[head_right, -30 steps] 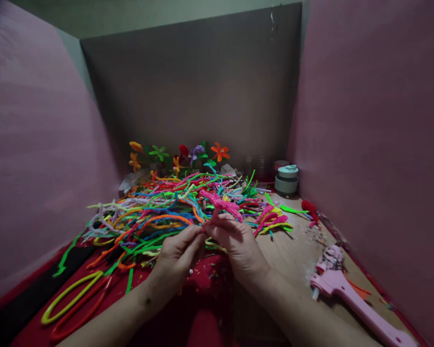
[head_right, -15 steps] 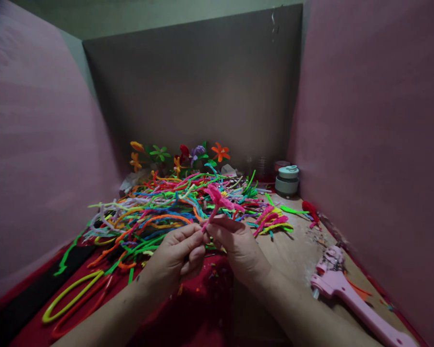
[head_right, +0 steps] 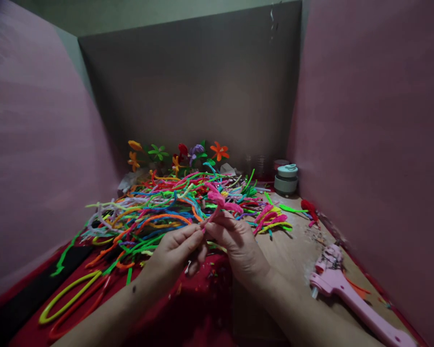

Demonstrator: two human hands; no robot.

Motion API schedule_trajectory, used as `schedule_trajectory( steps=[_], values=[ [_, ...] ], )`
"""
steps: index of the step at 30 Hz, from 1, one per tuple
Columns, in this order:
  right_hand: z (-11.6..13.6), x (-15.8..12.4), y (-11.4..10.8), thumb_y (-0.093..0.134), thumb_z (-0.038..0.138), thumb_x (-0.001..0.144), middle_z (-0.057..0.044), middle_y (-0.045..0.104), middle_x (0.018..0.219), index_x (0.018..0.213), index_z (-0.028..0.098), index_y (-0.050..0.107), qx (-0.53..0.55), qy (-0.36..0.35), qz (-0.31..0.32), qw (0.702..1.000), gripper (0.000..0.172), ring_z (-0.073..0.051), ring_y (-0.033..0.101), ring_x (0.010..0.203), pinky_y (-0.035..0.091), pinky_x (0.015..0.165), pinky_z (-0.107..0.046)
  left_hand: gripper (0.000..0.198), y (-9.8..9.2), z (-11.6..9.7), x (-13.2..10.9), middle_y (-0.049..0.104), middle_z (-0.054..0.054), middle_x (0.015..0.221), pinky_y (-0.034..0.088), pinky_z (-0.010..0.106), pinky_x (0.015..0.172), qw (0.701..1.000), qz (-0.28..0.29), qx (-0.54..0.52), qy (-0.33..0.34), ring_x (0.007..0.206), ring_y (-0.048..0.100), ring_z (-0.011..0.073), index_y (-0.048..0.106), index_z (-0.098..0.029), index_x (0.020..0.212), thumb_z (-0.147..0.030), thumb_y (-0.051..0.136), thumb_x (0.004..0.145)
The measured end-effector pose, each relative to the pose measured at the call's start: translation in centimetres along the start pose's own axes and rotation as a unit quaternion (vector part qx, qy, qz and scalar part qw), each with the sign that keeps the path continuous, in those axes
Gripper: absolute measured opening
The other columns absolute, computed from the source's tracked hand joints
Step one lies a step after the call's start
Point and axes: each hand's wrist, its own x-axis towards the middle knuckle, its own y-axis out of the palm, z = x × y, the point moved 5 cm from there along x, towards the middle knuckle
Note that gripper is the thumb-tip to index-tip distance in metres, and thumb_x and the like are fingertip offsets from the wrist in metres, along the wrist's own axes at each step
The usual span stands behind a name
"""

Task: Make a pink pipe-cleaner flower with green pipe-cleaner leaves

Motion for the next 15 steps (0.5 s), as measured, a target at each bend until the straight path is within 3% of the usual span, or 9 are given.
schedule_trajectory(
  steps=[3, 6, 11, 15],
  values=[
    [0.01, -0.02, -0.26, 0.065, 0.027, 0.074, 0.001, 0.06, 0.072, 0.075, 0.018, 0.067, -0.017, -0.011, -0.019, 1.0, 0.009, -0.012, 0.051, 0.065, 0.04, 0.062, -0.025, 0.021, -0.68, -1.01, -0.37, 0.051, -0.002, 0.059, 0.035, 0.018, 0.049, 0.958, -0.102, 0.234, 0.126, 0.05, 0.045, 0.007, 0.055, -0.016, 0.069, -0.034, 0.053, 0.081],
    [-0.08, 0.09, -0.36, 0.067, 0.025, 0.071, 0.001, 0.061, 0.072, 0.07, 0.019, 0.067, -0.032, -0.014, -0.031, 0.999, 0.006, -0.013, 0.052, 0.07, 0.041, 0.069, -0.026, 0.019, -0.71, -1.2, -0.45, 0.049, -0.003, 0.056, 0.034, 0.019, 0.051, 0.937, -0.113, 0.289, 0.162, 0.05, 0.044, 0.0075, 0.057, -0.018, 0.071, -0.031, 0.05, 0.082],
    [-0.38, 0.19, -0.17, 0.068, 0.024, 0.07, 0.0, 0.065, 0.079, 0.083, 0.022, 0.069, -0.003, 0.002, -0.001, 1.0, 0.013, -0.015, 0.055, 0.072, 0.043, 0.071, -0.029, 0.024, -0.54, -0.64, -0.07, 0.043, -0.006, 0.046, 0.025, 0.017, 0.035, 0.992, -0.062, 0.112, 0.022, 0.033, 0.034, 0.0042, 0.051, -0.017, 0.069, -0.036, 0.048, 0.083],
    [-0.13, 0.05, 0.06, 0.066, 0.025, 0.072, -0.002, 0.066, 0.076, 0.089, 0.021, 0.07, 0.005, 0.013, 0.026, 1.0, 0.018, -0.015, 0.057, 0.069, 0.044, 0.068, -0.03, 0.018, 0.14, -0.46, -0.08, 0.046, -0.007, 0.044, 0.024, 0.014, 0.031, 0.997, 0.01, -0.069, -0.037, 0.028, 0.029, 0.0017, 0.053, -0.016, 0.075, -0.033, 0.051, 0.082]
  ],
)
